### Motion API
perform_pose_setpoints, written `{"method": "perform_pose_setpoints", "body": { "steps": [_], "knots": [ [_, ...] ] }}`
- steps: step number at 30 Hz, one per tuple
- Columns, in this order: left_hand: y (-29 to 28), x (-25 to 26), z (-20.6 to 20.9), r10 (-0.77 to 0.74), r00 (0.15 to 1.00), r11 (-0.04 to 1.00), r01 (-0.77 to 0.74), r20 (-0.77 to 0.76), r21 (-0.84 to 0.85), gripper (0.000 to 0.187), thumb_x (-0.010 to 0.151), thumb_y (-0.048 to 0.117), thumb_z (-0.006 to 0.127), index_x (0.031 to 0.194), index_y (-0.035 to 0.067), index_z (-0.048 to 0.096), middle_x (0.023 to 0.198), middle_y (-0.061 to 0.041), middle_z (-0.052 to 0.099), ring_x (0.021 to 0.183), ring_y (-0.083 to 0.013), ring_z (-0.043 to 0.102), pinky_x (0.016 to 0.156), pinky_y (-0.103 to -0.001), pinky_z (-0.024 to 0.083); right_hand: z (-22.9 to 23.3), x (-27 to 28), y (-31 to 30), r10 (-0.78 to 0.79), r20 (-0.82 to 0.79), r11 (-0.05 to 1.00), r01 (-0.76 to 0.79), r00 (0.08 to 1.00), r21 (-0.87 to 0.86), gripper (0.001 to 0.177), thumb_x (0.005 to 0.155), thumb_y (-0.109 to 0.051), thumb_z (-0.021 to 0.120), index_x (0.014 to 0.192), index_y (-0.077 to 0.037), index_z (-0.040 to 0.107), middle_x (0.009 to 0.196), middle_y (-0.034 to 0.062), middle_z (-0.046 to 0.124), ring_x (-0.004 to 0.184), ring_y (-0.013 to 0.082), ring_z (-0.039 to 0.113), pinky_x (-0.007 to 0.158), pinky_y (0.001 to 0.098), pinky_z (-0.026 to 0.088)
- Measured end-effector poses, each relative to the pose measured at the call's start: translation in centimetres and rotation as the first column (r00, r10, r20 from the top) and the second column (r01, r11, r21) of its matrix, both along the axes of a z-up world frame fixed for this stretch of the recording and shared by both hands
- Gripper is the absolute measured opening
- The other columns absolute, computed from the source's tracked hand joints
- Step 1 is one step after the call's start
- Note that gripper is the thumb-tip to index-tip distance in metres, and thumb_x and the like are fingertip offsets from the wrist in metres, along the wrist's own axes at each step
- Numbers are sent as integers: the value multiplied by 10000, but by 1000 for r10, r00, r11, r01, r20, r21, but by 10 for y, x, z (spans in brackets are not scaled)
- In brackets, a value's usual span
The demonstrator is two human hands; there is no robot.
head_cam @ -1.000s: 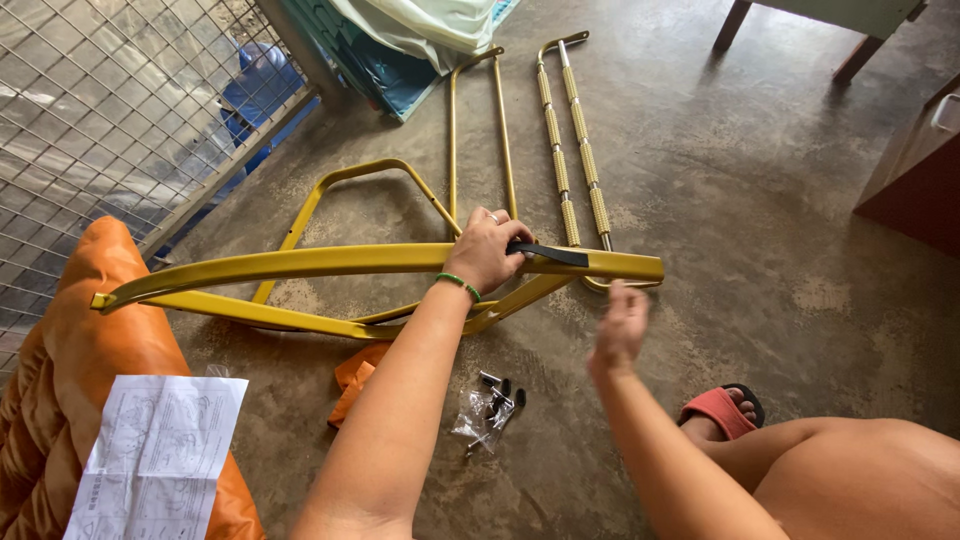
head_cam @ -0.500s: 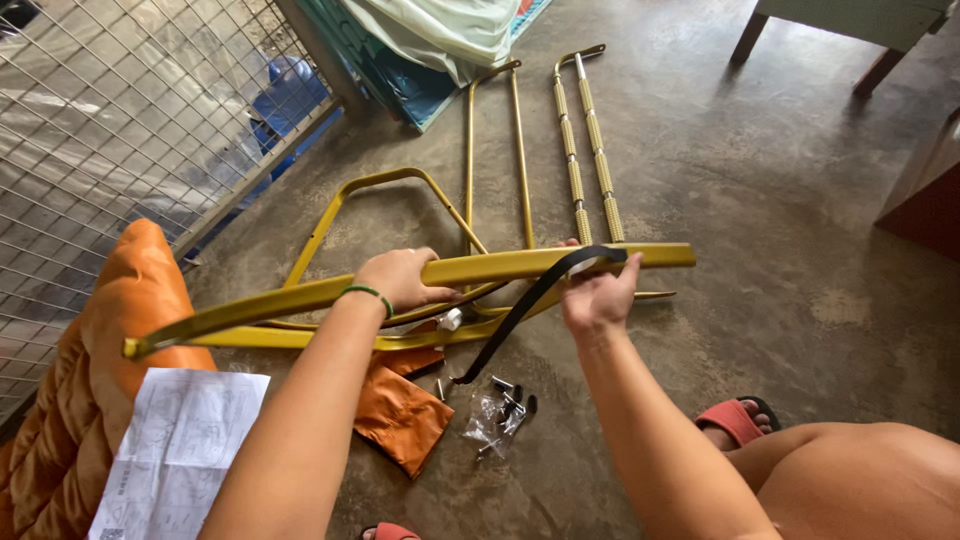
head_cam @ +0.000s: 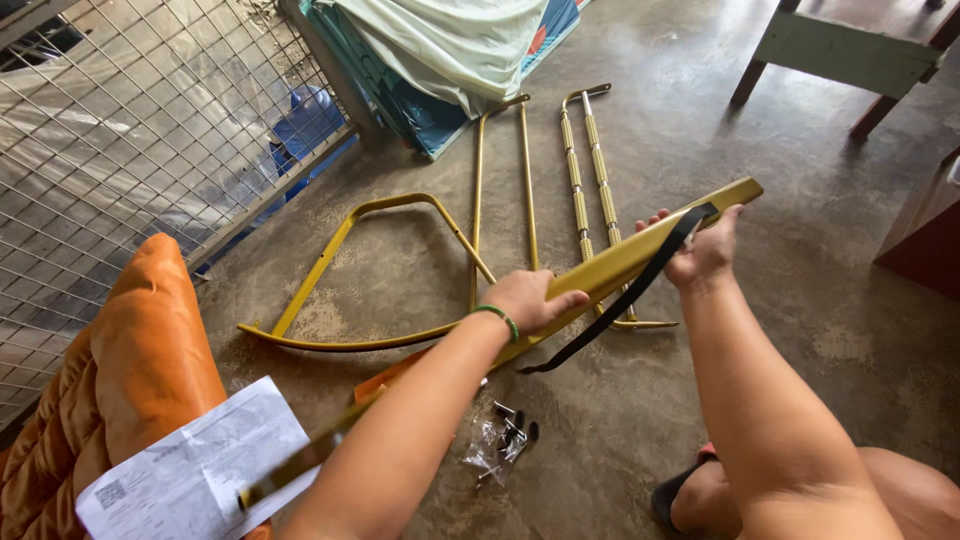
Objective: The person assembles a yellow metal furniture frame by applying black protective strips to the curved bars and attaching end caps. They handle the frame pieces, strips, and caps by hand, occasionally referring to an instruction sheet.
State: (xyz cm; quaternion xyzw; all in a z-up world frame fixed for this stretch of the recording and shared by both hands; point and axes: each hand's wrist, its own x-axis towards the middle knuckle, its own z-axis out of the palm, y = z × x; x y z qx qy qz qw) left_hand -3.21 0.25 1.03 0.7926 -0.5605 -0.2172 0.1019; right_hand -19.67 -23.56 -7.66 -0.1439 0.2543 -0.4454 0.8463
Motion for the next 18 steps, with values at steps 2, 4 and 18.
{"method": "perform_pose_setpoints", "body": {
  "steps": [2, 4, 18],
  "knots": [
    [1, -16, -6, 8, 981, 999, -17, -192, -42, 780, 851, 766, 539, 1085, 35, 678, 835, -146, 783, 783, -254, 795, 779, -383, 602, -2, -4, -12, 42, 18, 999, -42, 999, 1, 1037, 955, -798, 210, 1402, 131, 325, 1179, 206, 491, 1042, 335, 566, 1050, 592, 538],
    [5, -30, -8, 70, 919, 994, -99, -387, -55, 717, 854, 690, 600, 1097, 16, 637, 799, -127, 771, 685, -219, 789, 693, -360, 614, -2, -2, -21, 72, 4, 997, -72, 997, -19, 1023, 971, -786, 214, 1393, 134, 357, 1209, 212, 512, 1053, 330, 580, 1021, 549, 552],
    [33, -40, -33, 156, 705, 756, -536, -692, -375, 590, 931, 556, 635, 1112, 0, 556, 774, -79, 680, 586, -156, 712, 536, -305, 570, 102, 131, 8, 83, -99, 912, -115, 992, -393, 348, 1067, -413, 375, 1309, -174, 446, 1130, 227, 590, 801, 330, 682, 742, 534, 610]
  ]
}}
